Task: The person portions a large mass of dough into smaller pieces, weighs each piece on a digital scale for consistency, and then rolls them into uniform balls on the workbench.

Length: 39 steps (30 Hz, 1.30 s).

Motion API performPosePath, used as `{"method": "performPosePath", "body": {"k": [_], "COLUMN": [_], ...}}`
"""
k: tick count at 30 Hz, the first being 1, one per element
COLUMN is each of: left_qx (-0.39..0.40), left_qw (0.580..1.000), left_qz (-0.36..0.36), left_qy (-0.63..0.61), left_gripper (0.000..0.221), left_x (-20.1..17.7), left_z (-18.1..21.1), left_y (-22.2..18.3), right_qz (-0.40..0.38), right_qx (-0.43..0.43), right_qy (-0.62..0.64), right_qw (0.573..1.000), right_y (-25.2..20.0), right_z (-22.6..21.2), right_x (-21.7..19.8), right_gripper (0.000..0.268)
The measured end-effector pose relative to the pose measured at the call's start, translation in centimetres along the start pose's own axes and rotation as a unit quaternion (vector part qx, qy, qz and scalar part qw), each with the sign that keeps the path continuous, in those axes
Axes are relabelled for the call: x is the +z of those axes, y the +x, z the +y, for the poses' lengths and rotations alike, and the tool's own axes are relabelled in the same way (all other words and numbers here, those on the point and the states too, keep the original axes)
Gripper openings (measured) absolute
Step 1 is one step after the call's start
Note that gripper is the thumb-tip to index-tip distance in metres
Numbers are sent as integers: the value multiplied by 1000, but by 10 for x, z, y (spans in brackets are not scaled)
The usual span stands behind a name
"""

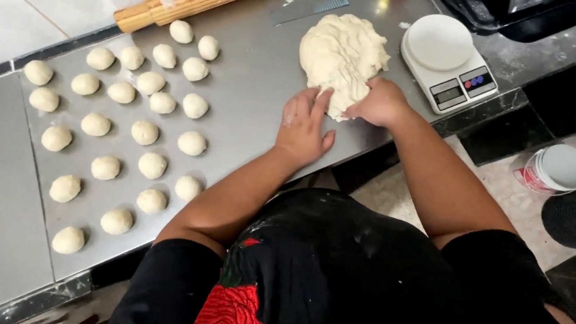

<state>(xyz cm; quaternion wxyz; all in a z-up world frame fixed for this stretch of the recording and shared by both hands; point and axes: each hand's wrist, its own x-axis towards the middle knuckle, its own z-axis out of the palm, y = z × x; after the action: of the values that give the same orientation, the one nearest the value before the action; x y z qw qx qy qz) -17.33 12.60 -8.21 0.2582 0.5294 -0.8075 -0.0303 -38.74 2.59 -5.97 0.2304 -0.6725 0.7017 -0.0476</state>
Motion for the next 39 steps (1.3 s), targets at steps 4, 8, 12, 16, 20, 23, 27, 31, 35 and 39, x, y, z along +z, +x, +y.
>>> {"method": "performPosePath", "body": {"k": [4, 8, 12, 16, 20, 23, 27, 31, 35, 39], "left_qx": [73, 147, 104, 73, 60, 61, 62, 62, 67, 110], "left_qw": [995, 978, 987, 986, 984, 980, 976, 974, 969, 973], "left_qz": [54, 139, 114, 132, 145, 159, 167, 171, 192, 189], "left_qy": [31, 48, 33, 64, 83, 100, 127, 137, 140, 74], "left_gripper": [110, 77, 70, 69, 70, 71, 73, 60, 83, 94], "left_x": [7, 34, 58, 64, 76, 80, 82, 52, 42, 62], "left_z": [14, 28, 37, 43, 32, 31, 33, 55, 76, 93], "left_y": [29, 60, 74, 74, 74, 70, 67, 78, 83, 82], "right_qz": [39, 210, 183, 9, -33, -52, -66, -48, -30, -18], "right_qx": [-78, -306, -313, -237, -291, -343, -385, -393, -399, -433], "right_qy": [34, 97, 227, 207, 144, 103, 92, 213, 315, 323], "right_qw": [996, 923, 904, 949, 945, 932, 916, 893, 861, 841], "right_y": [-6, -53, -32, -22, -9, 3, 2, 11, 11, 8], "right_z": [5, -4, 24, 27, 26, 35, 54, 80, 98, 93], "right_x": [18, 0, 2, -14, -21, -26, -42, -57, -83, -83], "right_gripper": [83, 54, 64, 57, 42, 38, 37, 36, 34, 53]}}
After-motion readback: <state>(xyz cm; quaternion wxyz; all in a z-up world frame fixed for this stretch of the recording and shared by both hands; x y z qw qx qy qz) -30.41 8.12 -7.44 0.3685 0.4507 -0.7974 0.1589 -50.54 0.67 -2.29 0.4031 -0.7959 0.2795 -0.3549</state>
